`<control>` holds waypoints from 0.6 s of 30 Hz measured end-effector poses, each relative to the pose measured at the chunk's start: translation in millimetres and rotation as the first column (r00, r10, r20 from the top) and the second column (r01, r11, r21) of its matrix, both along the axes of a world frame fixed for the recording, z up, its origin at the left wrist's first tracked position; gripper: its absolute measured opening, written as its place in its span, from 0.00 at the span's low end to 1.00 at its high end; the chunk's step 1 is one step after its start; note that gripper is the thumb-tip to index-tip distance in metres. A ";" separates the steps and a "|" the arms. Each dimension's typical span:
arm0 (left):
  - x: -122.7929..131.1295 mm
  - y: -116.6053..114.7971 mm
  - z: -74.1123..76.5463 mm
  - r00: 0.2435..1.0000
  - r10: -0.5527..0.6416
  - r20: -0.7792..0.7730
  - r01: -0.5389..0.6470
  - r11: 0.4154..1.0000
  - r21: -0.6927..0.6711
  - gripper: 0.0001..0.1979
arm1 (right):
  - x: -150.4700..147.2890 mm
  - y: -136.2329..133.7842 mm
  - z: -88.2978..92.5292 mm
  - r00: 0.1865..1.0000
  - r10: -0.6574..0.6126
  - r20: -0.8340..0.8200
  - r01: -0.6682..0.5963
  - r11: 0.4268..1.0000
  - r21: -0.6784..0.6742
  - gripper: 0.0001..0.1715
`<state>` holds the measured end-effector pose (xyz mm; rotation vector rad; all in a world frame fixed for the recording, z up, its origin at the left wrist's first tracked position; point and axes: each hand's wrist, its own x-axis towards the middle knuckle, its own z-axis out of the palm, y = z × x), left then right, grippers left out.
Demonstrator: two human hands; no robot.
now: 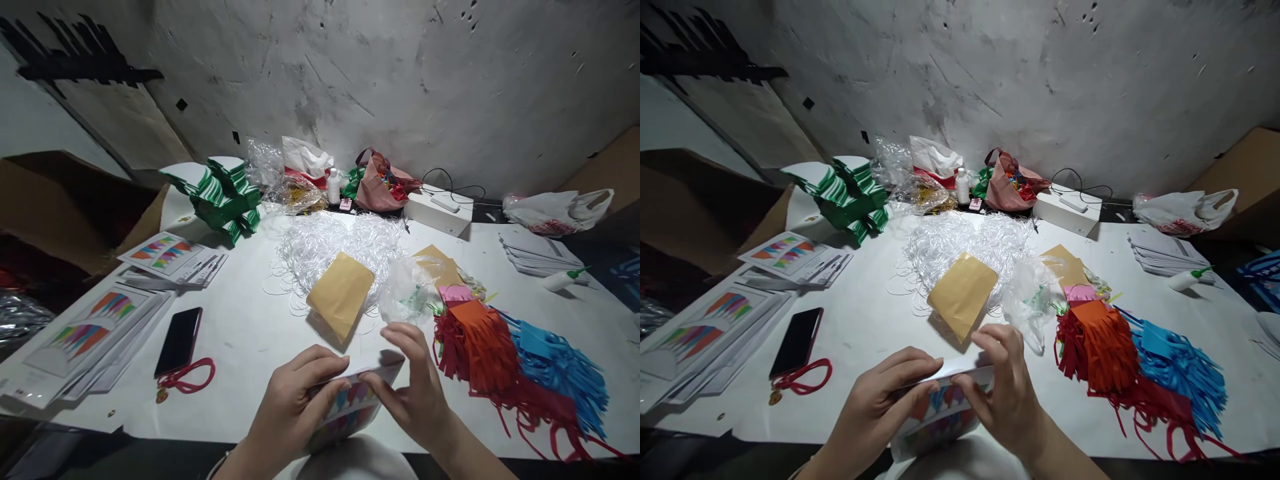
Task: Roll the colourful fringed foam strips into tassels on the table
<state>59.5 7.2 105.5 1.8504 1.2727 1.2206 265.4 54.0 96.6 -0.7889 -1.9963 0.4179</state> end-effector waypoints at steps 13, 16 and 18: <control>7.7 -0.8 -6.9 1.000 -0.013 -0.024 0.014 0.999 0.039 0.17 | 1.5 2.1 3.4 0.980 0.045 0.193 -0.094 0.962 0.255 0.10; 4.4 -3.0 -8.9 0.999 0.036 -0.010 -0.036 0.998 0.048 0.20 | 20.1 14.0 0.2 0.980 0.014 0.198 -0.059 0.973 0.224 0.10; 0.9 -5.0 -8.2 0.995 0.089 0.034 -0.090 0.996 0.007 0.20 | 37.0 19.3 -12.3 0.985 -0.038 0.170 0.007 0.984 0.178 0.13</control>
